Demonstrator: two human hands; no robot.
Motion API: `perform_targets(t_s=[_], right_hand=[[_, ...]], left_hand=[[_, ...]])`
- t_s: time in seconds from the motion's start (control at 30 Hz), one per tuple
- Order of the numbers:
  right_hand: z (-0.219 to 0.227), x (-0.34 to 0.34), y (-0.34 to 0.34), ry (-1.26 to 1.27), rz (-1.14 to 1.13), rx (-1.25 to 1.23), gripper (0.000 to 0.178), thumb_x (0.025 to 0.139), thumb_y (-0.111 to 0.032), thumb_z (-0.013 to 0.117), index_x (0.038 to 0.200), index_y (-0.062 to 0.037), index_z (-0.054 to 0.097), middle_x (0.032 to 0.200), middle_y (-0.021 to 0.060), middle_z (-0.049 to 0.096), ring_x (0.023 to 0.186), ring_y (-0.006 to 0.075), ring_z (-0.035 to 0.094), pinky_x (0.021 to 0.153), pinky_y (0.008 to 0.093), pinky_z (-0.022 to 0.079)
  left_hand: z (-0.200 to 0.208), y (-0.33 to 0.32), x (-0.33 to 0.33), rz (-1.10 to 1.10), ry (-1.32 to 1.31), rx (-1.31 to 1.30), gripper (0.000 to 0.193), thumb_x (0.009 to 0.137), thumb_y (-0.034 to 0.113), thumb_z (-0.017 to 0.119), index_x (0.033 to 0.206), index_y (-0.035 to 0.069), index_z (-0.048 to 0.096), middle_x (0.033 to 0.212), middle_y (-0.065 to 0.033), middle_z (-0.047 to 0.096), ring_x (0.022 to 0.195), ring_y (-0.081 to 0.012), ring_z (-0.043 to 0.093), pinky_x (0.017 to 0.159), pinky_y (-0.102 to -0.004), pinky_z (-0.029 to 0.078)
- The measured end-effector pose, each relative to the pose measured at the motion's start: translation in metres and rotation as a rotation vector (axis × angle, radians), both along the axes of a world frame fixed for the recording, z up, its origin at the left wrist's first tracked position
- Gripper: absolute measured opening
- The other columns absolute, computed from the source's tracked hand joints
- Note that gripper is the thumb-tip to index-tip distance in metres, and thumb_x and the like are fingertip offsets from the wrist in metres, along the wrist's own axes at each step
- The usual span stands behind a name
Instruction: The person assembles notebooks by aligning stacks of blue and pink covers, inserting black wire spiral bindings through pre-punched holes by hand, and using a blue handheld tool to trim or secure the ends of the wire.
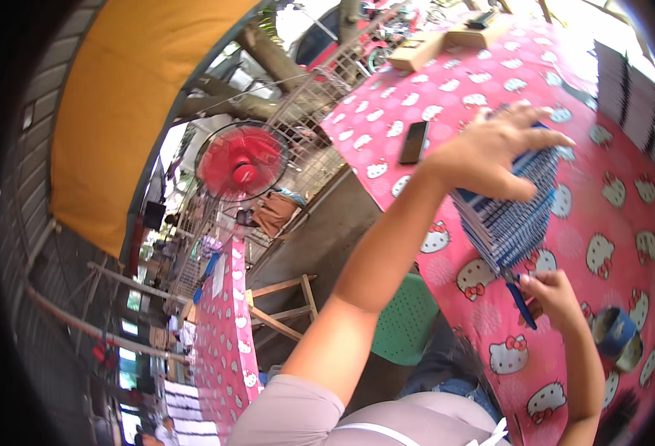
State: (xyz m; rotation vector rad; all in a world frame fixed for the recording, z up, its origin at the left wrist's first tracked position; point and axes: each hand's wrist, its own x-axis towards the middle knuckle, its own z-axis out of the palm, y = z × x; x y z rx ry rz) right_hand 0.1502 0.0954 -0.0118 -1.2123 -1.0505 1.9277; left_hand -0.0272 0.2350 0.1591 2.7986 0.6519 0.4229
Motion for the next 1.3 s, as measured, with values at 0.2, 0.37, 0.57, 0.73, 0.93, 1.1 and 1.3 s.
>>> perform_targets(t_s=[0.2,0.37,0.57,0.73,0.93,1.1,1.3], right_hand=[[-0.032,0.003,-0.026,-0.171,0.127,0.239,0.025,0.091,-0.022,0.059,0.089,0.0021,0.062,0.071,0.003,0.06,0.061,0.0115,0.056,0.056,0.0258,0.045],[-0.074,0.007,-0.049,0.441,-0.049,-0.057,0.035,0.093,-0.034,0.052,0.106,-0.0024,0.059,0.087,0.0119,0.065,0.071,0.0258,0.065,0.065,0.0395,0.054],[-0.093,0.0,-0.055,0.579,-0.111,-0.378,0.026,0.096,-0.027,0.054,0.109,-0.0063,0.061,0.087,0.0041,0.066,0.07,0.0173,0.061,0.066,0.0324,0.052],[-0.103,0.006,-0.052,0.579,-0.117,-0.276,0.035,0.094,-0.036,0.051,0.108,-0.0055,0.059,0.085,0.0092,0.064,0.072,0.0258,0.064,0.063,0.041,0.053],[-0.088,0.002,-0.053,0.538,-0.149,-0.369,0.023,0.095,-0.029,0.056,0.101,-0.0087,0.064,0.08,0.0009,0.064,0.066,0.0146,0.059,0.06,0.0286,0.049],[-0.093,0.0,-0.056,0.592,-0.131,-0.344,0.02,0.094,-0.029,0.058,0.097,-0.0102,0.065,0.077,0.0002,0.063,0.064,0.0115,0.057,0.058,0.0244,0.046],[-0.093,0.001,-0.052,0.575,-0.146,-0.327,0.022,0.094,-0.029,0.058,0.098,-0.0091,0.064,0.077,0.0003,0.063,0.064,0.0129,0.057,0.06,0.0292,0.048]], left_hand=[[-0.001,-0.008,-0.006,0.059,0.043,-0.051,0.077,0.06,0.032,0.068,0.135,0.027,0.05,0.15,-0.0144,0.032,0.142,-0.0368,0.023,0.105,-0.0697,0.018],[0.002,-0.003,0.007,0.028,0.064,-0.039,0.078,0.06,0.033,0.07,0.135,0.027,0.049,0.152,-0.0128,0.03,0.142,-0.0368,0.021,0.105,-0.0703,0.017],[-0.005,-0.008,-0.005,0.081,0.07,-0.079,0.078,0.06,0.033,0.07,0.135,0.028,0.049,0.151,-0.0131,0.03,0.142,-0.0366,0.02,0.106,-0.0706,0.016],[-0.002,-0.004,0.001,0.066,0.064,-0.089,0.079,0.06,0.032,0.07,0.136,0.028,0.049,0.151,-0.0133,0.029,0.143,-0.036,0.018,0.106,-0.0705,0.016],[-0.001,-0.007,0.0,0.073,0.085,-0.069,0.08,0.06,0.032,0.07,0.137,0.026,0.048,0.152,-0.0132,0.028,0.143,-0.0359,0.019,0.106,-0.0703,0.016],[0.003,-0.014,-0.002,0.086,0.08,-0.112,0.089,0.061,0.033,0.071,0.143,0.024,0.039,0.153,-0.0143,0.027,0.143,-0.036,0.018,0.107,-0.0693,0.014],[0.003,-0.009,0.004,0.079,0.133,-0.073,0.094,0.062,0.035,0.07,0.147,0.024,0.032,0.155,-0.0124,0.025,0.144,-0.0324,0.017,0.108,-0.0686,0.013]])
